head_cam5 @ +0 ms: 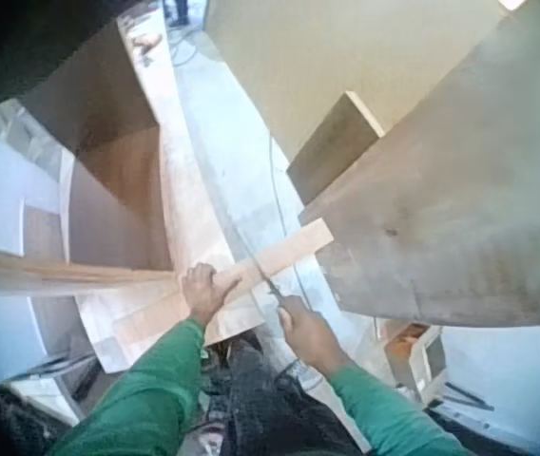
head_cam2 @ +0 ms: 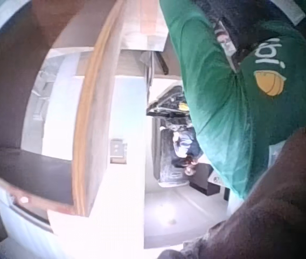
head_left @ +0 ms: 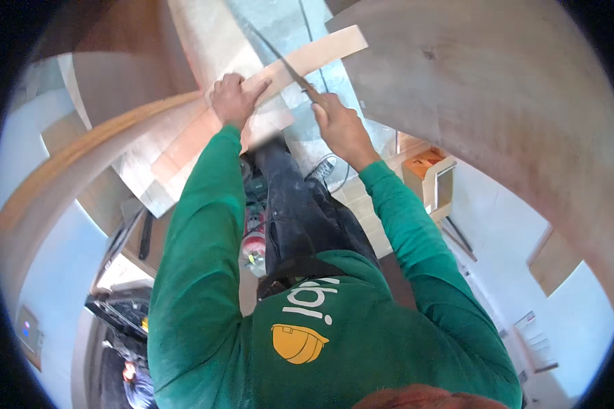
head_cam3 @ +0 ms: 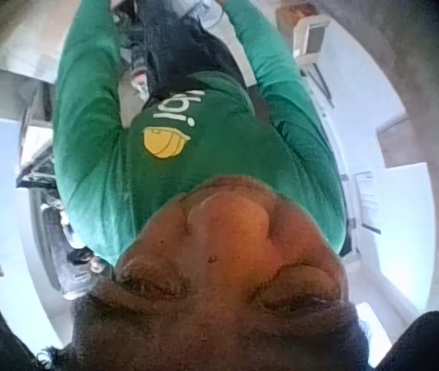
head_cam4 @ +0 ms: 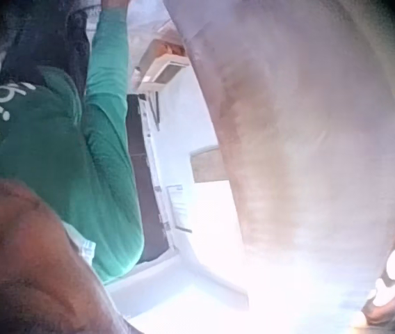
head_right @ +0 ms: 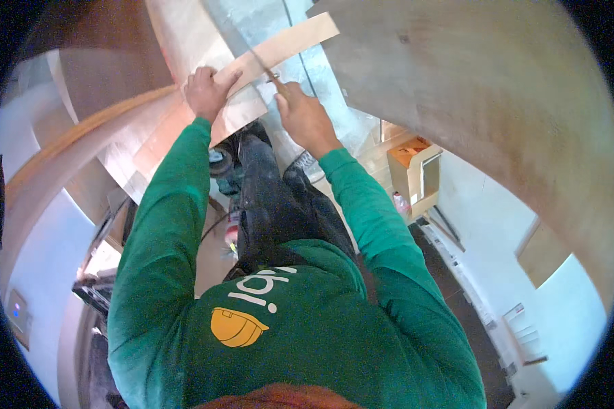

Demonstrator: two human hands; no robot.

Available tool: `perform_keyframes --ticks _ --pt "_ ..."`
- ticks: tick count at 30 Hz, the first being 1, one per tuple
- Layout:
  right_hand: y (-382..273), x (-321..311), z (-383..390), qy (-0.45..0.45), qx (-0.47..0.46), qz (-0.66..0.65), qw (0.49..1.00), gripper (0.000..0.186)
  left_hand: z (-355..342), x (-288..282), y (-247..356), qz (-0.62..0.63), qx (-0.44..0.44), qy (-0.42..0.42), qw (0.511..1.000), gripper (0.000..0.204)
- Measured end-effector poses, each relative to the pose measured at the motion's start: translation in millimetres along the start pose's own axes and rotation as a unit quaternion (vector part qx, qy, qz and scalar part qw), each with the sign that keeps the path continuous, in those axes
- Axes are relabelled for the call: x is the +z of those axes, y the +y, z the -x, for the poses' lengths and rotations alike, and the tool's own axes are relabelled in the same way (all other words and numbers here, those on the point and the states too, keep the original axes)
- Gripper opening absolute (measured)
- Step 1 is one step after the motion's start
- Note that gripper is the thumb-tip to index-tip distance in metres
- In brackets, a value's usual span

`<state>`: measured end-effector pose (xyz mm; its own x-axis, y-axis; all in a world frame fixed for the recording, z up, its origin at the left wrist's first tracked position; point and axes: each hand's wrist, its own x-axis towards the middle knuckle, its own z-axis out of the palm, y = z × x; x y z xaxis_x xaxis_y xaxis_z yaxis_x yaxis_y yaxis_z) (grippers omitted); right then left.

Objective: The person marks a line on a wooden board with a pencil and a square, then uses a hand saw to cut the board while bracing it against a wooden cabinet structure.

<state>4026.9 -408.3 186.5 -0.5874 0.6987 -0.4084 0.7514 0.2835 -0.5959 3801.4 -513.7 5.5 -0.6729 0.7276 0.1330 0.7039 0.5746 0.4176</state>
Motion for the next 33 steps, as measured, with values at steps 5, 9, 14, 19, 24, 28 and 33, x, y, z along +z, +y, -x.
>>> perform_keyframes --ticks 5,9,14,19,24,28,33 --pt "15.1 -43.4 92.6 -0.031 -0.007 -0.013 0.999 0.032 9.9 0.5 -3.1 0.023 -0.012 0.006 1.000 0.064" --pt "2.8 -115.0 200.4 -0.057 0.063 0.008 0.996 0.043 9.5 -4.7 -1.9 -0.003 -0.021 -0.001 1.000 0.064" --pt "22.4 -47.9 113.4 -0.048 0.039 0.004 0.998 0.038 5.0 -2.0 0.2 -0.023 -0.008 -0.024 0.999 0.066" --pt "-0.2 -12.5 21.7 -0.055 0.058 -0.013 0.997 0.033 7.3 -0.9 2.1 -0.009 -0.014 -0.033 0.999 0.066" --pt "22.1 -54.8 148.3 -0.064 0.069 -0.028 0.995 0.047 8.9 -0.4 -5.0 -0.031 -0.010 -0.020 0.999 0.066" --pt "-1.6 -116.8 210.9 -0.064 0.103 -0.015 0.993 0.048 4.8 0.6 0.5 -0.024 -0.012 -0.018 0.999 0.067" --pt "20.0 -19.2 76.7 -0.021 0.041 -0.022 0.999 0.039 5.8 0.0 7.3 -0.034 -0.002 -0.026 0.999 0.067"
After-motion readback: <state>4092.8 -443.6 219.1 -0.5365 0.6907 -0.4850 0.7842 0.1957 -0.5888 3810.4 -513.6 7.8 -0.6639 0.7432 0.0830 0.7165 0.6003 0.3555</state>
